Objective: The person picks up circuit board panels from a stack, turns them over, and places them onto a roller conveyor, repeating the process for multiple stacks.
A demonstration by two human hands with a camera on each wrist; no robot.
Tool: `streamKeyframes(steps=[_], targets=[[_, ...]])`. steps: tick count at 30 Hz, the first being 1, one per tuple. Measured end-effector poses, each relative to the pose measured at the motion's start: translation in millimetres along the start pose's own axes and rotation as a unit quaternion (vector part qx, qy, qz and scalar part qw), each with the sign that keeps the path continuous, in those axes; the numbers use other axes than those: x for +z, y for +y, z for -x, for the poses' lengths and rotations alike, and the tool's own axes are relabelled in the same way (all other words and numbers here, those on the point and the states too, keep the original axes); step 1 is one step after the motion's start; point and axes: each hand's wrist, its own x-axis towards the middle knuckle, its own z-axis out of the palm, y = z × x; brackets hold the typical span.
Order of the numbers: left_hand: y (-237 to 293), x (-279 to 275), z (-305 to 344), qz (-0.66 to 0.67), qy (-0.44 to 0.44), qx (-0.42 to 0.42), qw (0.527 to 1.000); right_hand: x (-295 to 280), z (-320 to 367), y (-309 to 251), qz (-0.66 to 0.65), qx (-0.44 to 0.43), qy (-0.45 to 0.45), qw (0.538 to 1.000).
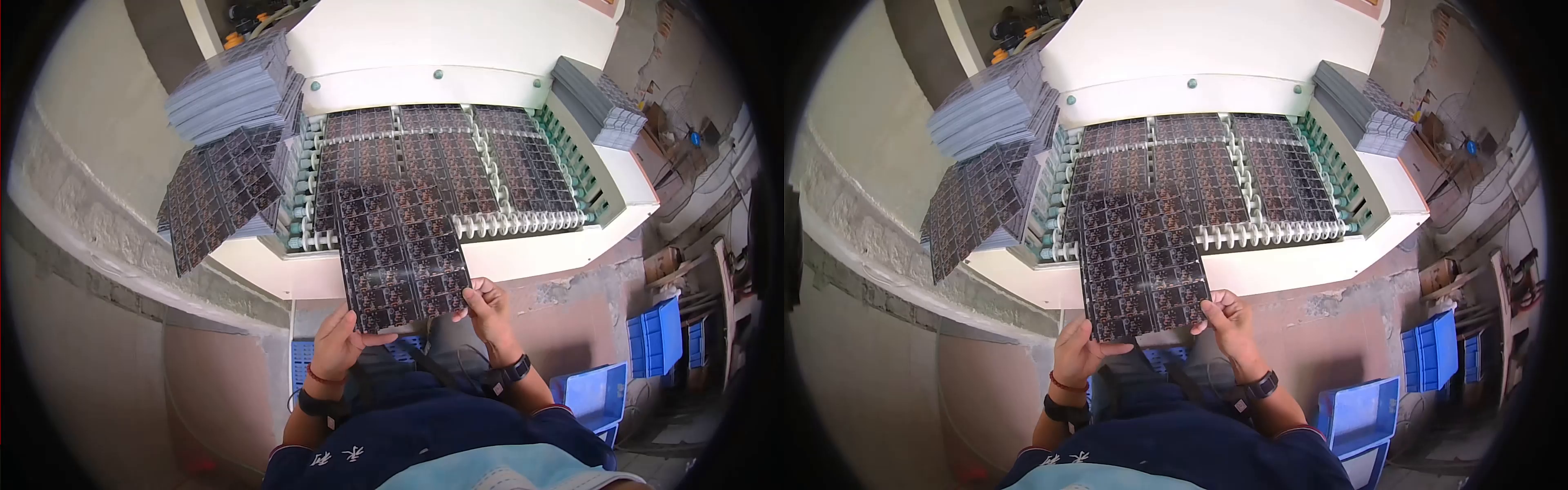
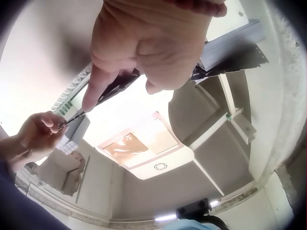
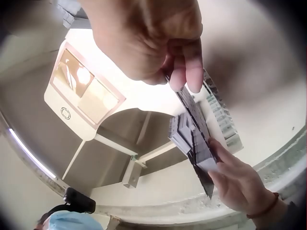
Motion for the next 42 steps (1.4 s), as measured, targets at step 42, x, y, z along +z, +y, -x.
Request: streamKeyframes(steps=[42], targets=[[-12,-24,15,-0.004,0.098,0.042,0.994,13,6,20,0.099,-0.001,-0.016,0.995]])
